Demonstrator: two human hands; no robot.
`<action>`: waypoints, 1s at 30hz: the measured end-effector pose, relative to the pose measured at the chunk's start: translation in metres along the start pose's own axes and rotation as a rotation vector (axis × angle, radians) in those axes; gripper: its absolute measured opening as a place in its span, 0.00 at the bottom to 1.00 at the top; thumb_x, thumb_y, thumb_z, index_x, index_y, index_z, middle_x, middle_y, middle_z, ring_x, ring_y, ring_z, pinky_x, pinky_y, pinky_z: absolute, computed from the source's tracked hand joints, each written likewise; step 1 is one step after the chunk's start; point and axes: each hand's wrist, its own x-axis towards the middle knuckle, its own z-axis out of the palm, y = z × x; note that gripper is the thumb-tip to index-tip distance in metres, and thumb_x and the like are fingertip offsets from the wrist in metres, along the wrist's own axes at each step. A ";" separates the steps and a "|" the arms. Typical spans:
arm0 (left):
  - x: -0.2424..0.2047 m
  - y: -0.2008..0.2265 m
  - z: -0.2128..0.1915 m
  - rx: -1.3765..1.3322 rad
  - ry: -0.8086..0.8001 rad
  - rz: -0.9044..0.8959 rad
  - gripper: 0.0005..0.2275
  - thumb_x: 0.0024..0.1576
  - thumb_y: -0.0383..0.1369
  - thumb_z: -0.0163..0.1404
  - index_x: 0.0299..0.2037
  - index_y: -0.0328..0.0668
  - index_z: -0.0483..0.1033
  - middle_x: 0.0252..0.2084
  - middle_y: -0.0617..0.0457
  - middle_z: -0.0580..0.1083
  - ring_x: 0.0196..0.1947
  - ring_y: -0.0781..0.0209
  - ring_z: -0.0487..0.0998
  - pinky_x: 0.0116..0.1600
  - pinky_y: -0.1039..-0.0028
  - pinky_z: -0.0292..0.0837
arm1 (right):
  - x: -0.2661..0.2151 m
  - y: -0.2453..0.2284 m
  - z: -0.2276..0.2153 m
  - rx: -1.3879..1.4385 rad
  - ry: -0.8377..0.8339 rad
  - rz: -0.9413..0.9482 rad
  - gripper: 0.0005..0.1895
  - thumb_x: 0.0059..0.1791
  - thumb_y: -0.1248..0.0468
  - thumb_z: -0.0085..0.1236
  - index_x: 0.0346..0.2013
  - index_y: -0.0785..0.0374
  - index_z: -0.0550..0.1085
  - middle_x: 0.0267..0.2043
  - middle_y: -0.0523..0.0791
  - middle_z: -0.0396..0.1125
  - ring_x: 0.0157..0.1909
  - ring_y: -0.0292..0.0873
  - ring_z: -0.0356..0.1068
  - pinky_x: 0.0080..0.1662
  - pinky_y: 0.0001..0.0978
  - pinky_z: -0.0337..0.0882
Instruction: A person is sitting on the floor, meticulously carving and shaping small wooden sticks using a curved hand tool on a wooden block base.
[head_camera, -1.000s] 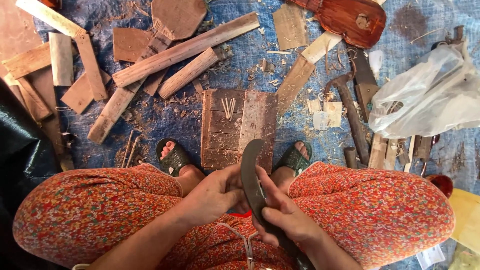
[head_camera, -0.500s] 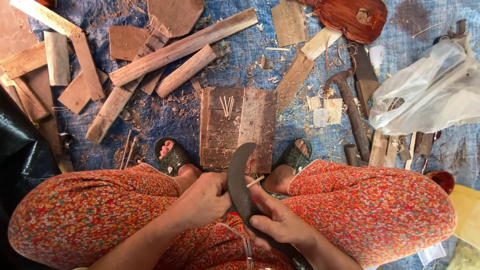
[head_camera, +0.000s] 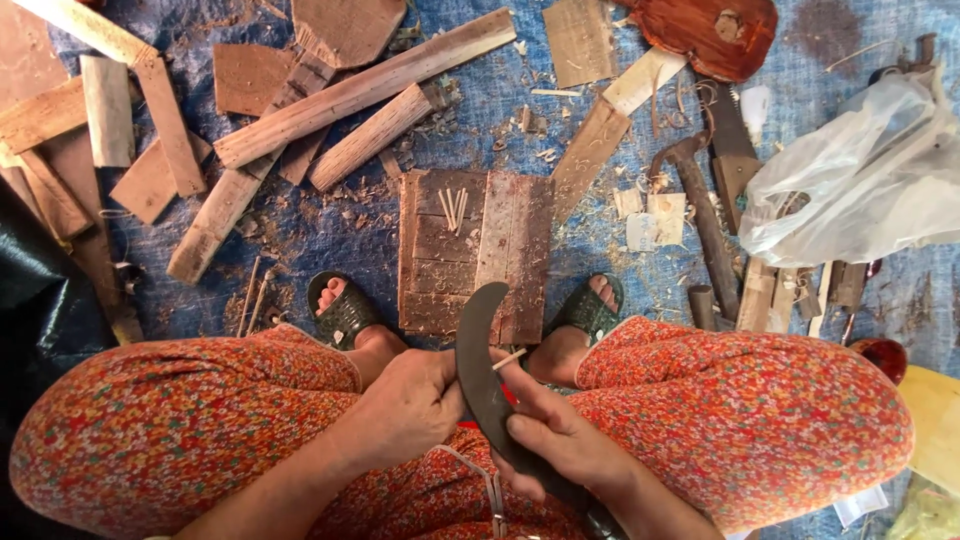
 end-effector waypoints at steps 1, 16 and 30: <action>0.000 0.000 0.001 0.038 0.025 0.061 0.11 0.58 0.31 0.46 0.39 0.43 0.84 0.18 0.56 0.74 0.14 0.66 0.65 0.21 0.71 0.58 | -0.001 0.002 -0.008 -0.040 0.017 -0.022 0.38 0.57 0.65 0.44 0.80 0.56 0.43 0.27 0.49 0.67 0.20 0.37 0.62 0.23 0.24 0.58; 0.001 -0.015 0.001 -0.197 -0.079 0.026 0.14 0.66 0.32 0.42 0.30 0.35 0.76 0.16 0.55 0.69 0.14 0.66 0.64 0.19 0.73 0.59 | -0.001 0.018 -0.019 -0.054 -0.042 -0.086 0.44 0.58 0.73 0.37 0.79 0.35 0.32 0.30 0.52 0.69 0.21 0.37 0.64 0.23 0.26 0.60; 0.008 -0.034 0.001 -0.071 -0.164 0.129 0.13 0.65 0.34 0.44 0.26 0.43 0.72 0.17 0.60 0.65 0.15 0.67 0.61 0.21 0.75 0.55 | -0.005 -0.013 -0.025 -0.242 0.531 -0.065 0.36 0.51 0.65 0.47 0.76 0.52 0.56 0.22 0.47 0.68 0.16 0.36 0.62 0.15 0.26 0.56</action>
